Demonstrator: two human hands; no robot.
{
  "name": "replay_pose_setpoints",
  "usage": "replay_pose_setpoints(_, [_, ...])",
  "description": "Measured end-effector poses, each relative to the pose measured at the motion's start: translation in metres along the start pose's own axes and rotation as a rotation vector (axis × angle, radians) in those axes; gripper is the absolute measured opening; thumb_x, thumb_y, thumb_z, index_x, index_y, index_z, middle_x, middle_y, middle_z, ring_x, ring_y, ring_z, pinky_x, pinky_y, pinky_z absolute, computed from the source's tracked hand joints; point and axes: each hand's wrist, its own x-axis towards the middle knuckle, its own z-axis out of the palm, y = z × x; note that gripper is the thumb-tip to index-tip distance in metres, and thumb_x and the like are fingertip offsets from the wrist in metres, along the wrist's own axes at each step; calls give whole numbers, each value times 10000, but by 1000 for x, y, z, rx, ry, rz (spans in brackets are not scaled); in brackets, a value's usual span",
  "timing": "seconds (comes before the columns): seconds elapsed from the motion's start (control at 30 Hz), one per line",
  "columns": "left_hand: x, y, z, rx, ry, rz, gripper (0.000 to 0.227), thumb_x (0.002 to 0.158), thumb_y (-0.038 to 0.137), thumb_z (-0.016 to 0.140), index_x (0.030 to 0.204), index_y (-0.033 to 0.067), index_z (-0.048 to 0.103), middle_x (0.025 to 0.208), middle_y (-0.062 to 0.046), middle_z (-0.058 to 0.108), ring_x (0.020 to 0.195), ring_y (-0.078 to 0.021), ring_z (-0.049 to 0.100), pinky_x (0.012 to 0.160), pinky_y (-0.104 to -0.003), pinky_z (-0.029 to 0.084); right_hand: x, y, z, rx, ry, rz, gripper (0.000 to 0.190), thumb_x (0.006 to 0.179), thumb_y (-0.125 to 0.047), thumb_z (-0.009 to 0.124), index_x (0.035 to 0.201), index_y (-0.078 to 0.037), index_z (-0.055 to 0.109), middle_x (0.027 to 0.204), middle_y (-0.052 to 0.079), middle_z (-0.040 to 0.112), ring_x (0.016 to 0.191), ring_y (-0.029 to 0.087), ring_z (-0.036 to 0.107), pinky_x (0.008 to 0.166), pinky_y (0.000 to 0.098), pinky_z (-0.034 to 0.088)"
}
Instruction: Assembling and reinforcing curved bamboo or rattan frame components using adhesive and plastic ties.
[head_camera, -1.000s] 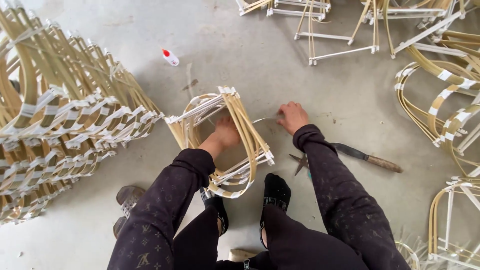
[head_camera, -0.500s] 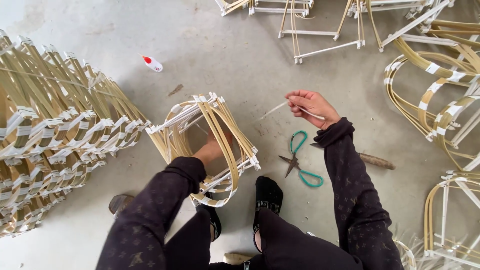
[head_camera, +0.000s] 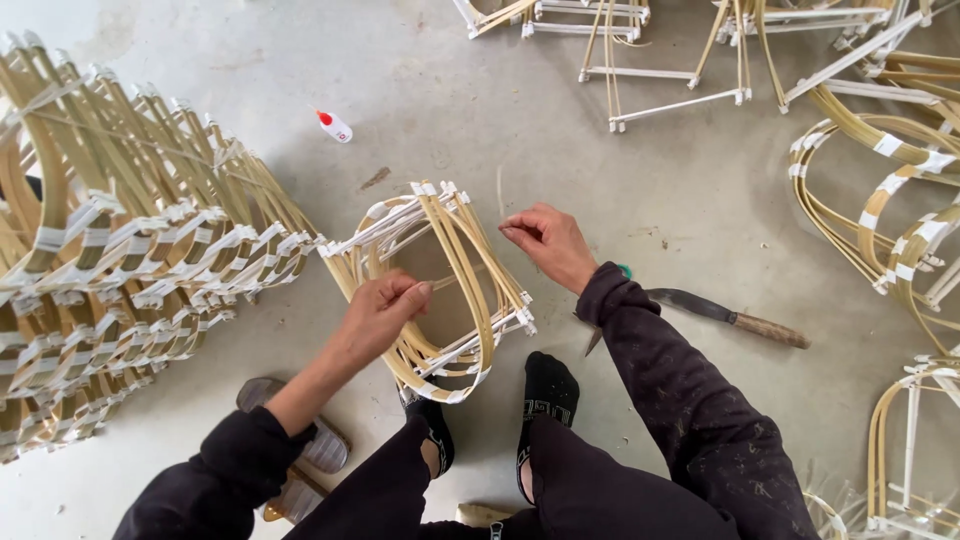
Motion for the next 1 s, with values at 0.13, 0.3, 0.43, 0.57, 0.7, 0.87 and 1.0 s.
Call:
replay_pose_setpoints(0.13, [-25, 29, 18, -208, 196, 542, 259, 1007, 205, 684, 834, 17, 725, 1026, -57, 567, 934, -141, 568, 801, -285, 508, -5, -6, 6, -92, -11, -12, 155, 945, -180, 731, 1050, -81, 787, 817, 29, 588, 662, 116, 567, 612, 286, 479])
replay_pose_setpoints(0.3, [-7, 50, 41, -215, 224, 691, 216, 1018, 220, 664, 955, 34, 754, 1218, -80, 565, 1059, -151, 612, 884, -303, 563, -13, -14, 10, -71, -67, -17, 163, 943, -174, 729, 1065, -82, 785, 861, 18, 602, 699, 107, 576, 629, 274, 502])
replay_pose_setpoints(0.43, [23, 45, 54, -50, 246, 681, 304, 989, 240, 671, 1205, 28, 703, 1276, -134, 636, 1151, -250, 618, 960, -368, 520, -30, -28, -1, 3, -4, -22, 146, 946, -113, 725, 1074, -49, 753, 930, 25, 652, 773, 90, 652, 679, 254, 535])
replay_pose_setpoints(0.57, [48, 30, 71, 151, 301, 803, 419, 905, 202, 715, 1275, 8, 677, 1213, -171, 636, 1113, -333, 563, 954, -419, 468, -45, -68, -14, -46, 66, -85, 123, 934, -68, 743, 1053, -37, 745, 988, 45, 745, 843, 100, 722, 720, 250, 572])
replay_pose_setpoints(0.7, [52, 28, 79, 206, 270, 703, 227, 940, 181, 697, 1130, 66, 741, 1065, -94, 674, 1014, -293, 580, 920, -404, 484, -38, -103, -10, -166, 16, -202, 146, 919, -72, 738, 1062, -65, 765, 992, 79, 753, 727, 152, 675, 630, 282, 531])
replay_pose_setpoints(0.87, [50, 29, 75, 264, 398, 876, 119, 913, 168, 693, 1002, 113, 751, 951, -7, 671, 913, -257, 576, 857, -399, 485, -14, -64, -8, -499, -126, 21, 427, 1023, -150, 664, 1436, -101, 567, 783, 111, 718, 651, 205, 635, 611, 300, 466])
replay_pose_setpoints(1.0, [42, 35, 66, 403, 379, 927, 114, 911, 182, 690, 984, 142, 767, 906, -9, 664, 883, -248, 569, 827, -402, 474, -15, -41, -30, -347, -138, 17, 255, 997, -142, 676, 1249, -102, 685, 757, 59, 693, 629, 138, 633, 595, 252, 488])
